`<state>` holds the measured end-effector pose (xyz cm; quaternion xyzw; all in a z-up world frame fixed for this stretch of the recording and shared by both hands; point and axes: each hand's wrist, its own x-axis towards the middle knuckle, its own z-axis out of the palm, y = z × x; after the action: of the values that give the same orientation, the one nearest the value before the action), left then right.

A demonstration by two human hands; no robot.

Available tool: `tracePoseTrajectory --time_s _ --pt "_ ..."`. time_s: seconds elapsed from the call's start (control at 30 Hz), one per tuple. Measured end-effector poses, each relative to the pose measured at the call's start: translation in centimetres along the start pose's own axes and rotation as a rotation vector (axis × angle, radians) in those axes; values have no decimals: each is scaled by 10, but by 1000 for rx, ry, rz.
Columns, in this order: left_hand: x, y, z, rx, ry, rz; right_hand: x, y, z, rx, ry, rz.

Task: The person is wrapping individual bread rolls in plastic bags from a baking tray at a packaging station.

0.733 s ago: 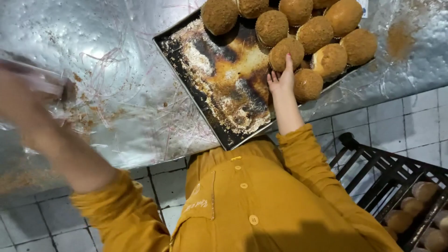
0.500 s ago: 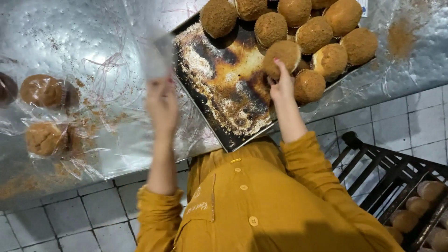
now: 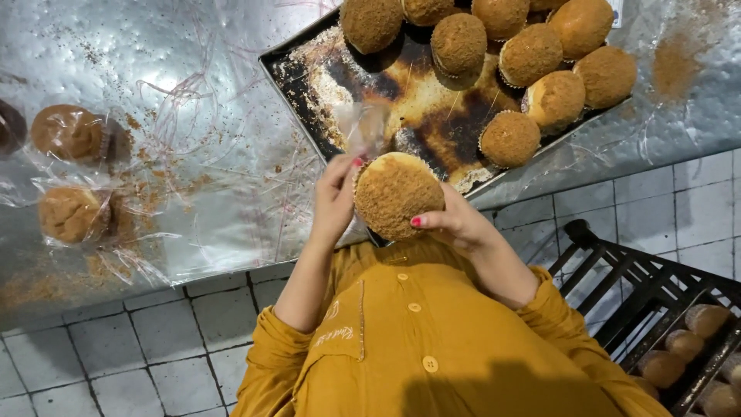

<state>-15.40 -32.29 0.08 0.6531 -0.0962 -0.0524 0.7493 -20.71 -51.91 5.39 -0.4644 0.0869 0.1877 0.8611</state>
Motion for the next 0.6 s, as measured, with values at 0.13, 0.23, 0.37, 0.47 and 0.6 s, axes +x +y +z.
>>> tracePoseTrajectory --time_s 0.13,0.23,0.37,0.47,0.6 --pt "1 1 -10 487 112 321 1 14 -16 -359 53 -231" --pt "-7 -22 -4 650 105 562 8 24 -26 -606 176 -419" --pt "-17 -29 15 727 35 642 16 15 -16 -573 362 -302" --pt "-9 -11 8 687 110 467 17 -3 -24 -274 187 -240" --pt "-8 18 3 590 106 308 19 -4 -35 -903 446 -445"
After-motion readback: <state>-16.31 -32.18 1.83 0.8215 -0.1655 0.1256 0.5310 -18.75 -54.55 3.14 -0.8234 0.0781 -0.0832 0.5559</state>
